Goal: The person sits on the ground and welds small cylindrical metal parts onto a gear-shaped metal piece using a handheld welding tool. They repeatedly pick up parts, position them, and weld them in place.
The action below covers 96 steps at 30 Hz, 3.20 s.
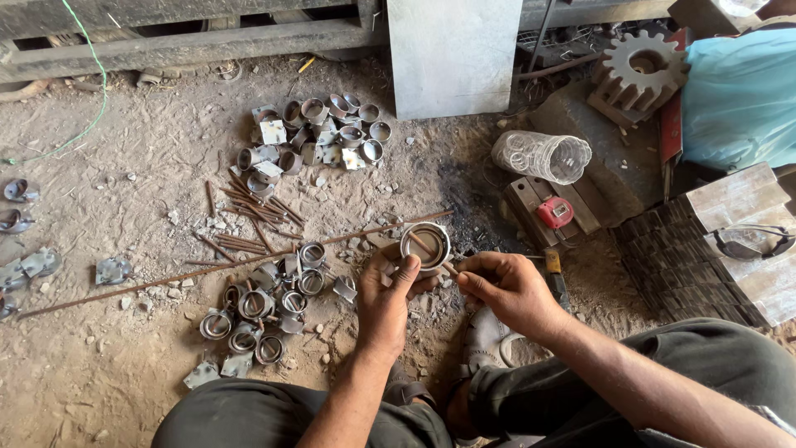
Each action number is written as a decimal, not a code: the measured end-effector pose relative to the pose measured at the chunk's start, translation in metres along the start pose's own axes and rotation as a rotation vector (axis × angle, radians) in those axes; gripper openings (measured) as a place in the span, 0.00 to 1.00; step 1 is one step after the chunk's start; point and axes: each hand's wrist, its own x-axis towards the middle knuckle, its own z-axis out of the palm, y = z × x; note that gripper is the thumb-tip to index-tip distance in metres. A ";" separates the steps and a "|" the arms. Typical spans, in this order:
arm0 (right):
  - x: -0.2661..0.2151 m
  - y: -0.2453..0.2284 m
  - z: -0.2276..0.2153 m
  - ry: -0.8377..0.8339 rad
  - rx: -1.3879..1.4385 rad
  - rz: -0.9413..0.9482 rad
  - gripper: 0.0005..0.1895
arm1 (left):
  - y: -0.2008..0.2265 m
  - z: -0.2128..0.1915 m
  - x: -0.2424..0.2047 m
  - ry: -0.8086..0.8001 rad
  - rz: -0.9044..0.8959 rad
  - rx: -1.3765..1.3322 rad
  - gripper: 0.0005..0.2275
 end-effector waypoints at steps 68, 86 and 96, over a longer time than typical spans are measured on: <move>0.003 0.026 0.020 0.105 -0.009 -0.216 0.09 | -0.007 -0.012 0.004 0.015 0.119 0.120 0.13; 0.019 0.003 -0.017 0.198 -0.659 -0.409 0.15 | -0.024 -0.012 0.033 0.093 0.405 1.106 0.14; -0.006 -0.026 -0.041 0.283 -0.614 -0.494 0.14 | -0.119 -0.041 0.069 0.242 0.130 1.240 0.09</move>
